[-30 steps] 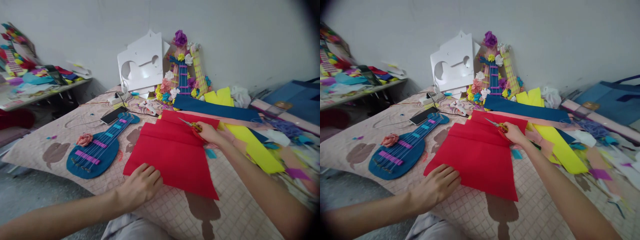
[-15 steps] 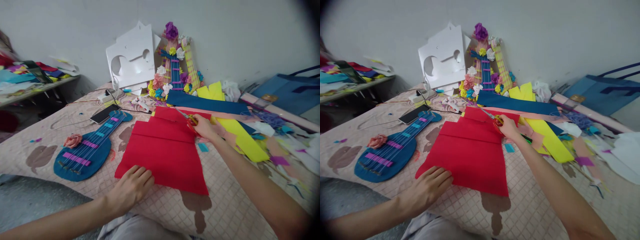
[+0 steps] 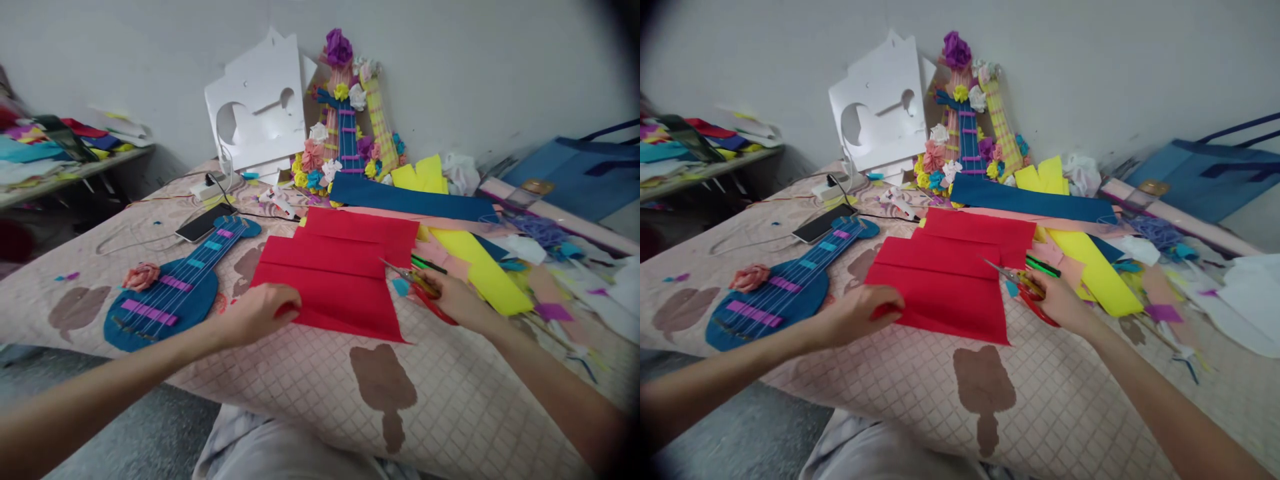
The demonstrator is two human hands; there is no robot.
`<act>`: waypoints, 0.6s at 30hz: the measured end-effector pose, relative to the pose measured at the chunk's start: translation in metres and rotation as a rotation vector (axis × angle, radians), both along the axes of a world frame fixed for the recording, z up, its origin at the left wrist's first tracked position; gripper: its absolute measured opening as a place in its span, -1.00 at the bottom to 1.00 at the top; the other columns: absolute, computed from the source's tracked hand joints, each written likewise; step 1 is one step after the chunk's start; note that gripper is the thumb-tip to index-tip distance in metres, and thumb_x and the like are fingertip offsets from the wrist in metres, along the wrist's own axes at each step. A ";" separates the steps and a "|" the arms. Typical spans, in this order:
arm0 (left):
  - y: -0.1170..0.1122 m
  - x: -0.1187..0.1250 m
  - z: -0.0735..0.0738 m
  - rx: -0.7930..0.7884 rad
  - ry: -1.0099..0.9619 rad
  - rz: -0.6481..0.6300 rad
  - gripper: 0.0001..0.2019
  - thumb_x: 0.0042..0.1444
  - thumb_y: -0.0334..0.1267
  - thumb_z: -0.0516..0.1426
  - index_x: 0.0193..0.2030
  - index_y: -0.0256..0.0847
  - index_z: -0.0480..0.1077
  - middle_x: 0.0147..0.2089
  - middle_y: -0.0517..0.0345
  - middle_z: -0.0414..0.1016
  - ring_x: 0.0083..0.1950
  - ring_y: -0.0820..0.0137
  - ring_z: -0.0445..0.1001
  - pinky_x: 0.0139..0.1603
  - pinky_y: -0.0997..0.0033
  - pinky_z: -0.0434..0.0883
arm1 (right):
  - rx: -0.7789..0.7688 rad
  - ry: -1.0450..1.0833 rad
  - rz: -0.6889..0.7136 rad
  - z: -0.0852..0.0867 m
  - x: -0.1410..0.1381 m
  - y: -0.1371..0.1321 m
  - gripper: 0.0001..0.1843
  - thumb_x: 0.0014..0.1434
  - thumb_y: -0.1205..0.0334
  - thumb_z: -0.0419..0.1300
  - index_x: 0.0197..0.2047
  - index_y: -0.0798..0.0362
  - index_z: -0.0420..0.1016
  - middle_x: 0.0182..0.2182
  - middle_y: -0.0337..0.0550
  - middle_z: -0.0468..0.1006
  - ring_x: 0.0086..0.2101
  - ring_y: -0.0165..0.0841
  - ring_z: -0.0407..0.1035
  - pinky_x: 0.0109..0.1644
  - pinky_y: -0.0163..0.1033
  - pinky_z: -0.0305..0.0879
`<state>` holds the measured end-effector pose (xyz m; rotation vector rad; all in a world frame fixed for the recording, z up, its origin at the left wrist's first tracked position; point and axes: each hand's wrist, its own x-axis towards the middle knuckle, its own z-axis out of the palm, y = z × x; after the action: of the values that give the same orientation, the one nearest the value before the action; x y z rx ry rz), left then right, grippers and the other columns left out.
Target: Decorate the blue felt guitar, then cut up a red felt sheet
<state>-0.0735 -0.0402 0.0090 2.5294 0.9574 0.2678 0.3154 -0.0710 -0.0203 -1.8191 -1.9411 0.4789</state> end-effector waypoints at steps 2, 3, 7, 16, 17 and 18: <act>0.025 0.004 0.006 -0.060 0.023 -0.015 -0.90 0.11 -0.36 0.09 -0.27 -0.27 0.44 -0.30 0.12 0.54 -0.31 0.45 0.45 -0.29 0.50 0.31 | -0.067 -0.042 -0.012 0.001 0.006 -0.009 -0.68 0.02 0.03 0.21 -0.21 0.04 0.43 -0.37 -0.12 0.60 -0.37 -0.16 0.48 -0.34 -0.19 0.36; 0.036 0.005 0.008 -0.071 0.027 -0.030 -0.88 0.12 -0.34 0.09 -0.27 -0.28 0.44 -0.30 0.11 0.54 -0.31 0.45 0.45 -0.30 0.50 0.29 | -0.087 -0.061 -0.025 0.002 0.011 -0.013 -0.70 0.04 0.04 0.20 -0.20 0.04 0.42 -0.37 -0.11 0.60 -0.38 -0.16 0.48 -0.35 -0.20 0.34; 0.073 0.013 0.012 -0.100 0.082 -0.066 -0.85 0.08 -0.27 0.11 -0.31 -0.29 0.45 -0.35 0.15 0.51 -0.38 0.49 0.38 -0.36 0.52 0.23 | -0.128 -0.137 -0.057 0.000 0.037 -0.025 -0.76 0.06 0.05 0.15 -0.23 -0.02 0.36 -0.36 -0.10 0.58 -0.38 -0.17 0.47 -0.37 -0.19 0.32; 0.103 0.024 -0.005 -0.156 0.082 -0.090 -0.81 0.05 -0.20 0.12 -0.34 -0.31 0.43 -0.39 0.16 0.49 -0.38 0.49 0.36 -0.36 0.53 0.22 | -0.189 -0.427 0.059 0.011 0.046 -0.061 -0.65 0.11 0.00 0.10 -0.07 -0.03 0.36 -0.07 0.14 0.52 -0.11 -0.03 0.44 -0.12 -0.03 0.35; 0.105 0.023 -0.007 -0.156 0.074 -0.092 -0.81 0.05 -0.20 0.12 -0.33 -0.31 0.43 -0.38 0.15 0.49 -0.38 0.48 0.36 -0.36 0.53 0.22 | -0.188 -0.447 0.079 0.013 0.044 -0.064 -0.65 0.11 0.00 0.09 -0.08 -0.03 0.35 -0.07 0.12 0.51 -0.12 -0.03 0.44 -0.13 -0.03 0.35; 0.106 0.022 -0.008 -0.154 0.070 -0.097 -0.80 0.05 -0.18 0.12 -0.33 -0.31 0.44 -0.37 0.14 0.49 -0.37 0.48 0.37 -0.36 0.52 0.23 | -0.181 -0.460 0.099 0.014 0.043 -0.066 -0.66 0.11 0.00 0.09 -0.09 -0.03 0.35 -0.07 0.11 0.51 -0.12 -0.04 0.43 -0.14 -0.03 0.35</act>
<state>-0.0512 0.0656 0.0008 2.4481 0.8435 0.0735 0.3586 -0.1367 -0.0060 -2.0978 -2.3644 0.2900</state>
